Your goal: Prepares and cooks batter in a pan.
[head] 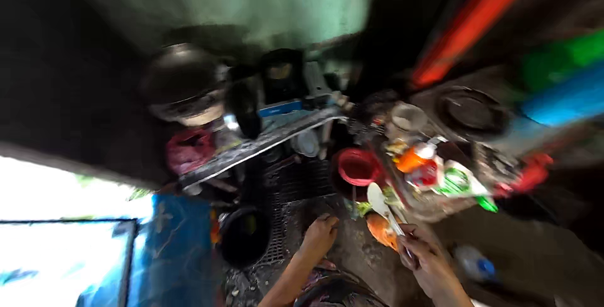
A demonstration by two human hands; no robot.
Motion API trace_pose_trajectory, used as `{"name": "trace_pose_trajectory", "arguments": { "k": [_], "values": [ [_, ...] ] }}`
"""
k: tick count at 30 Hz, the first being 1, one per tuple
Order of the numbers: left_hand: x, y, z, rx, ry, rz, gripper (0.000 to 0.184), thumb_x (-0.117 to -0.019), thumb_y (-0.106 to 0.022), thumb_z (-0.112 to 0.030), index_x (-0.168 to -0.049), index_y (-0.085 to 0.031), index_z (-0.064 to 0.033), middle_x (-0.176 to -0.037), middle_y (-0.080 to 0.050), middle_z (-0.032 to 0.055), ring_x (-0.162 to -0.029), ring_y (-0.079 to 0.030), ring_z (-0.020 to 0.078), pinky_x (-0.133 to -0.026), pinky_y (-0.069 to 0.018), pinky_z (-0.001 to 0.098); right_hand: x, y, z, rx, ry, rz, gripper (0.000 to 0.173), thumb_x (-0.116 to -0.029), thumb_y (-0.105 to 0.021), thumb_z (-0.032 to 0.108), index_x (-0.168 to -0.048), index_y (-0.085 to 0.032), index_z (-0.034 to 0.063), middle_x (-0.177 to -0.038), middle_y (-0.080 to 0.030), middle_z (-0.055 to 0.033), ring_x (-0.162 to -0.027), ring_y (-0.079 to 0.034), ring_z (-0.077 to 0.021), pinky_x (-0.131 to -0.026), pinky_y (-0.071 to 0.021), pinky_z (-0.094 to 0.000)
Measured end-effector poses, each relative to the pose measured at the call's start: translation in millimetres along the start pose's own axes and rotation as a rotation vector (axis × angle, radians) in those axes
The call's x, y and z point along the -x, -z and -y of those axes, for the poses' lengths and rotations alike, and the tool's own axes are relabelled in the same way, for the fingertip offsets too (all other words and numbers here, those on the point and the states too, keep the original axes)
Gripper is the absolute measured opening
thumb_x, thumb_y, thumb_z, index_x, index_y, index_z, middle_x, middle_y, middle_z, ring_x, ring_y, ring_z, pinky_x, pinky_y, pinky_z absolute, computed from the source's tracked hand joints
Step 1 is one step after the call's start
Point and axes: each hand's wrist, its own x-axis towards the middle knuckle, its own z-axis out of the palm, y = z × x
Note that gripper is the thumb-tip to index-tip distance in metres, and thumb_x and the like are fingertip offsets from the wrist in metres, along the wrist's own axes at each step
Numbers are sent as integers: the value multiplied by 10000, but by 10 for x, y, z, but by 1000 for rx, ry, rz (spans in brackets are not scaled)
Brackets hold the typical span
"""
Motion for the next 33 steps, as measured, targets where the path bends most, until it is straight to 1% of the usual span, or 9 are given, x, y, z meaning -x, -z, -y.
{"name": "trace_pose_trajectory", "arguments": {
  "k": [3,8,13,15,18,20,22,26,33],
  "values": [
    [-61,-476,-417,-108,-66,104,319,-1036,-567,-199,-1290,-681,-42,-1302,-658,197,-1199,-648,329,-1074,-493,493,690,669,-130,-50,18,-147,215,-933,-570,105,-1145,-590,73,-733,-603,33,-515,-492,-15,-474,-423,-170],
    [105,-1469,-1136,-187,-394,242,275,-1015,-597,-136,-1232,-698,0,-1220,-680,209,-1084,-688,319,-993,-547,473,2036,1555,-305,-113,13,-501,251,-950,-556,108,-1194,-530,58,-785,-595,7,-554,-523,-61,-509,-463,-228],
    [332,-2415,-1453,-236,-627,469,255,-999,-615,-117,-1190,-712,23,-1140,-702,215,-1019,-701,319,-937,-568,461,3328,2207,-595,18,12,-970,291,-991,-541,59,-1261,-488,-35,-867,-600,-54,-627,-589,-110,-588,-539,-299],
    [416,-2648,-1602,-276,-666,551,261,-1004,-611,-120,-1204,-708,18,-1151,-705,210,-1029,-701,313,-946,-564,460,3782,2491,-700,199,-81,-1161,334,-995,-551,66,-1296,-504,-72,-981,-633,-147,-726,-627,-180,-662,-557,-373],
    [484,-2896,-1832,-341,-720,634,269,-1013,-601,-126,-1223,-700,12,-1168,-700,206,-1022,-706,299,-941,-568,448,4332,2810,-710,465,-394,-1372,365,-1033,-509,78,-1377,-531,-42,-1230,-654,-275,-1073,-670,-408,-917,-519,-609],
    [510,-3001,-1967,-388,-759,669,271,-1015,-595,-131,-1220,-701,10,-1165,-698,203,-1015,-705,291,-937,-568,438,4504,2947,-683,505,-596,-1454,349,-1057,-471,102,-1376,-558,-7,-1273,-635,-313,-1191,-611,-512,-970,-444,-722],
    [533,-3079,-2104,-425,-788,708,261,-1008,-603,-119,-1206,-708,12,-1159,-698,200,-1008,-705,285,-937,-568,427,4536,3154,-770,500,-724,-1492,353,-1056,-485,121,-1387,-571,34,-1276,-640,-312,-1191,-608,-535,-942,-447,-747],
    [434,-3197,-2320,-523,-840,834,264,-1009,-607,-128,-1221,-706,-6,-1178,-691,192,-1022,-698,274,-954,-560,422,4321,3666,-1179,481,-788,-1554,391,-1005,-640,287,-1349,-633,102,-1221,-676,-297,-1125,-638,-544,-869,-480,-761],
    [160,-3344,-2648,-502,-954,875,241,-990,-629,-102,-1183,-719,10,-1131,-698,198,-973,-697,284,-919,-564,423,3926,3448,-933,556,-954,-1279,393,-970,-573,26,-1348,-644,105,-1255,-667,-268,-1135,-644,-504,-859,-494,-723]
  ]
}}
